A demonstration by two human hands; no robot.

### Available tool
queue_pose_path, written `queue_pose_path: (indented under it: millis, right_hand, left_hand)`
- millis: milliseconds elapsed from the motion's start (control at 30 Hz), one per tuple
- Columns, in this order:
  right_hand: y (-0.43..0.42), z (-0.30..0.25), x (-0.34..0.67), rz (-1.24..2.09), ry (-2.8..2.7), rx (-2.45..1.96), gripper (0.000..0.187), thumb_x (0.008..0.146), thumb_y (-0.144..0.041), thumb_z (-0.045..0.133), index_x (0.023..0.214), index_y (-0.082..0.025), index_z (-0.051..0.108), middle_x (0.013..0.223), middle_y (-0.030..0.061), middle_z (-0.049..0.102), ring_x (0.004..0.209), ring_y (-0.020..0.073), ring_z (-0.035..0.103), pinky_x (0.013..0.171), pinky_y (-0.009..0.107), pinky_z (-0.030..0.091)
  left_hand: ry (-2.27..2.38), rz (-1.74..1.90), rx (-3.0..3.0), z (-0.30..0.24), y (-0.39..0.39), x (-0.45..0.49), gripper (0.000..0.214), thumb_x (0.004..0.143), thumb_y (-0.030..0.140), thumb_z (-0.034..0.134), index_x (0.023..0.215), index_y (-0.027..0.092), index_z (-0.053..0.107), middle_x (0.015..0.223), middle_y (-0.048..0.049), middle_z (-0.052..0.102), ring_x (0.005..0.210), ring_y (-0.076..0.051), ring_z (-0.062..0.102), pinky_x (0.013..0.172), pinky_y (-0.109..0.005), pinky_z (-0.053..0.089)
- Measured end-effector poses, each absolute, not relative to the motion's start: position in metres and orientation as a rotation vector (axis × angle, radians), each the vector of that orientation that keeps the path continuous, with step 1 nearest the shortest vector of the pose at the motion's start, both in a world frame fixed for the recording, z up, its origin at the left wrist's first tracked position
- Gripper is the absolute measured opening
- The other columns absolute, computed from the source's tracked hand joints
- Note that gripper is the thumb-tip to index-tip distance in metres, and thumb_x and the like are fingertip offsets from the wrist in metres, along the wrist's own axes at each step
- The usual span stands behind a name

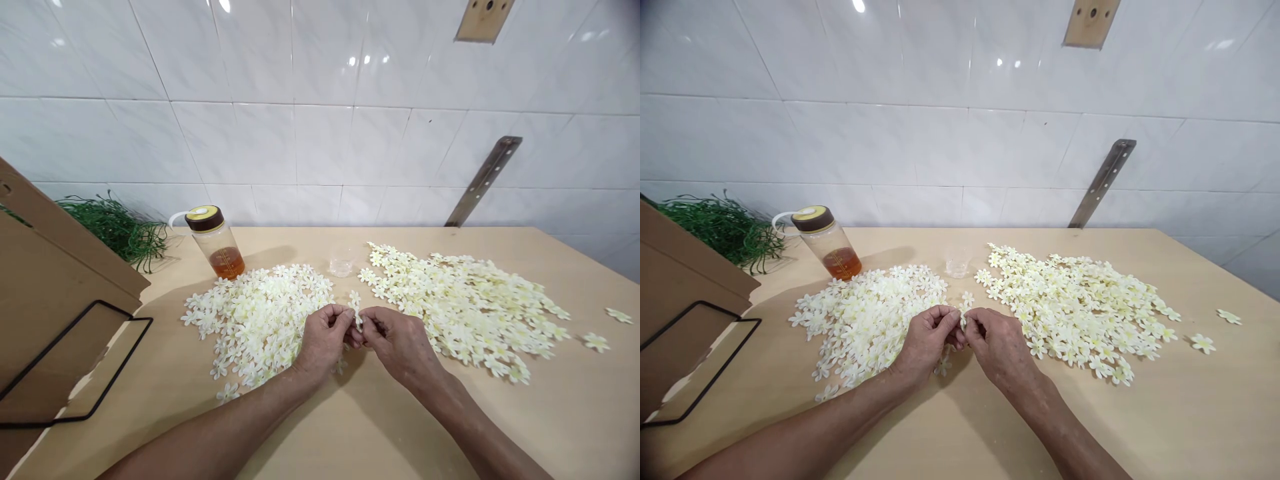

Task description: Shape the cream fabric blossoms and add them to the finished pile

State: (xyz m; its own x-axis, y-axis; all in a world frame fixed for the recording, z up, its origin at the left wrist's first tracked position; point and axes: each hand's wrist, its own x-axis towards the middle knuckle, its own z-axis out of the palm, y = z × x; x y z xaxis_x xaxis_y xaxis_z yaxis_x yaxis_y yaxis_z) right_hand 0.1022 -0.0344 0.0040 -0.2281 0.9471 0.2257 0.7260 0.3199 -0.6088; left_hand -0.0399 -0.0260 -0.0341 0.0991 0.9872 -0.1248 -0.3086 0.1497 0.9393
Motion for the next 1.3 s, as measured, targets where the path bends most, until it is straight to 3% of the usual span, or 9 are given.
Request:
queue_pose_path:
  millis: [133,333,600,900,1167,1300]
  right_hand:
    - [-0.034,0.004,0.103,0.547,-1.953,-1.482,0.03,0.088,-0.03,0.045,0.067,-0.022,0.066,0.062,0.0,0.067,0.056,0.0142,0.057,0.055,0.023,0.04]
    - [-0.032,0.003,0.105,0.472,-1.937,-1.518,0.022,0.081,-0.022,0.049,0.068,-0.022,0.067,0.06,-0.0016,0.065,0.054,0.013,0.056,0.055,0.023,0.039]
    - [-0.033,0.002,0.106,0.461,-1.945,-1.521,0.025,0.086,-0.027,0.048,0.073,-0.022,0.069,0.064,0.0002,0.067,0.059,0.0144,0.058,0.059,0.024,0.041]
    - [-0.031,0.001,0.108,0.677,-1.814,-1.546,0.024,0.084,-0.029,0.049,0.074,-0.02,0.069,0.059,-0.0011,0.066,0.052,0.0135,0.058,0.051,0.022,0.04]
    - [-0.03,0.002,0.108,0.583,-1.827,-1.571,0.02,0.082,-0.029,0.053,0.07,-0.021,0.066,0.059,-0.0022,0.064,0.052,0.0123,0.055,0.051,0.022,0.04]
    - [-0.028,-0.004,0.108,0.756,-1.764,-1.549,0.019,0.083,-0.029,0.052,0.073,-0.021,0.067,0.061,-0.0013,0.066,0.055,0.0141,0.06,0.053,0.023,0.045]
  left_hand:
    - [0.988,1.198,0.873,-0.032,-0.026,-0.04,0.029,0.077,0.041,0.068,0.078,0.013,0.061,0.055,-0.0036,0.065,0.047,-0.013,0.059,0.052,-0.025,0.05]
    - [0.939,1.213,0.893,-0.026,-0.031,-0.039,0.029,0.074,0.038,0.071,0.081,0.014,0.058,0.062,-0.0032,0.064,0.052,-0.015,0.062,0.052,-0.026,0.051]
    - [0.969,1.21,0.879,-0.022,-0.034,-0.036,0.035,0.069,0.035,0.075,0.086,0.016,0.051,0.061,-0.0008,0.063,0.05,-0.015,0.062,0.049,-0.026,0.052]
    - [0.955,1.221,0.915,-0.031,-0.031,-0.037,0.024,0.076,0.026,0.066,0.092,0.015,0.053,0.062,-0.0005,0.063,0.052,-0.015,0.063,0.052,-0.027,0.053]
    - [0.998,1.234,0.98,-0.032,-0.029,-0.038,0.018,0.077,0.027,0.064,0.085,0.014,0.056,0.055,-0.0008,0.062,0.048,-0.014,0.06,0.049,-0.025,0.052]
    - [0.998,1.229,0.985,-0.035,-0.028,-0.039,0.017,0.078,0.026,0.062,0.087,0.013,0.058,0.056,-0.0019,0.063,0.049,-0.015,0.061,0.05,-0.027,0.053]
